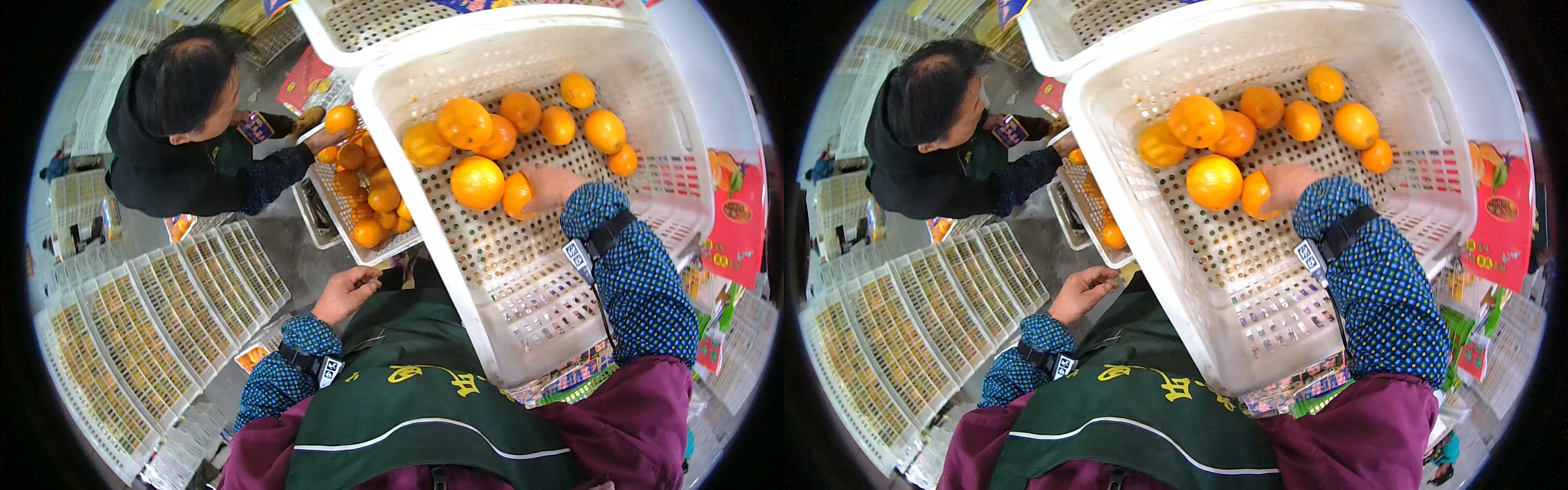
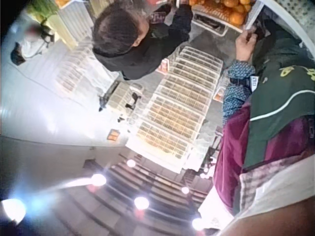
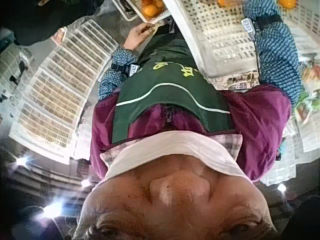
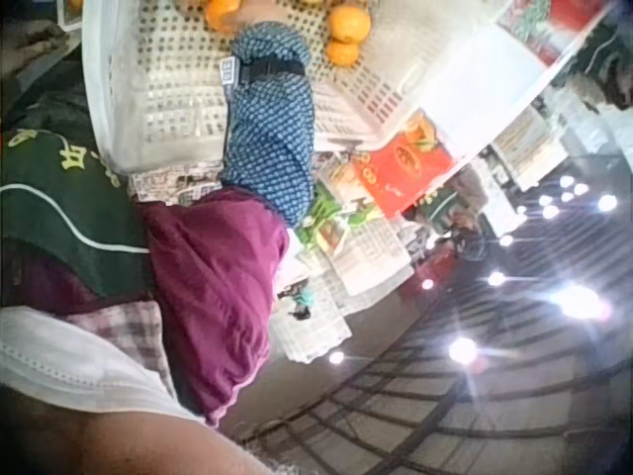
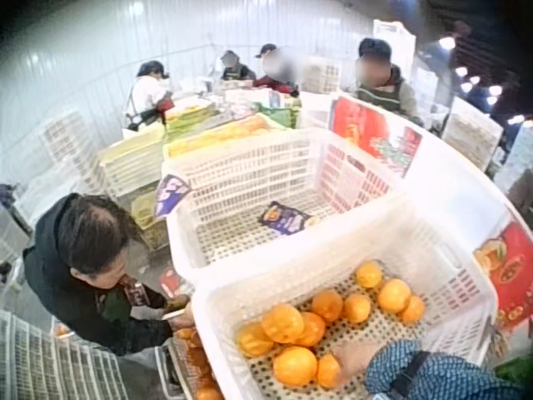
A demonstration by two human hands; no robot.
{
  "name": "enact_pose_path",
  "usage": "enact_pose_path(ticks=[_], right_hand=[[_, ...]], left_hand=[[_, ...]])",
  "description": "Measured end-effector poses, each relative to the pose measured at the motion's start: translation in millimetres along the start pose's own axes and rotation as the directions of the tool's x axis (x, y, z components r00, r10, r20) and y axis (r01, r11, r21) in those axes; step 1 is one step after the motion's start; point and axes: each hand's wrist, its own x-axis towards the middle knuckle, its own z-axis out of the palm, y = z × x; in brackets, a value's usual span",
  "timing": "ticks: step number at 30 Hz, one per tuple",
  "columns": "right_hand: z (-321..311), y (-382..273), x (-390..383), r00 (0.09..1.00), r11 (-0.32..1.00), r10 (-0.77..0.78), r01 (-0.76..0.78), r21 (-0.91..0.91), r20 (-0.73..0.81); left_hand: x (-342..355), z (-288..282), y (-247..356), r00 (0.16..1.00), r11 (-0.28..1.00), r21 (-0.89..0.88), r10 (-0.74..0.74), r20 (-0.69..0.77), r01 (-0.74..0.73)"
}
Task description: The person selects oranges from a white crate, places one on a scale, and applies a round sticker to it. They repeat this process for several oranges, handling them one at a time and placing the labeled fruit into a green basket.
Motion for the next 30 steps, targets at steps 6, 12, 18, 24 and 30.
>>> enact_pose_path(ticks=[6, 12, 18, 24, 30], right_hand=[[33, -5, 15, 0.992, 0.998, 0.015, -0.007, 0.061, -0.123], [33, 9, 9, 0.977, 0.981, -0.051, 0.088, 0.171, -0.209], [-3, 6, -57, 0.823, 0.887, -0.150, 0.357, 0.294, -0.547], [-22, -24, -137, 0.759, 0.304, -0.153, 0.646, 0.700, -0.633], [-3, -55, -157, 0.739, -0.552, -0.112, 0.509, 0.660, -0.664]], left_hand=[[7, 5, -11, 0.997, 1.000, 0.001, 0.019, -0.075, -0.018], [20, 4, -2, 1.000, 1.000, -0.014, -0.013, -0.024, 0.012], [27, -8, 33, 0.983, 0.984, -0.073, 0.152, -0.102, -0.160], [29, -16, 105, 0.900, 0.904, -0.140, 0.367, -0.234, -0.404], [18, -21, 193, 0.704, 0.719, 0.134, 0.695, -0.146, -0.682]])
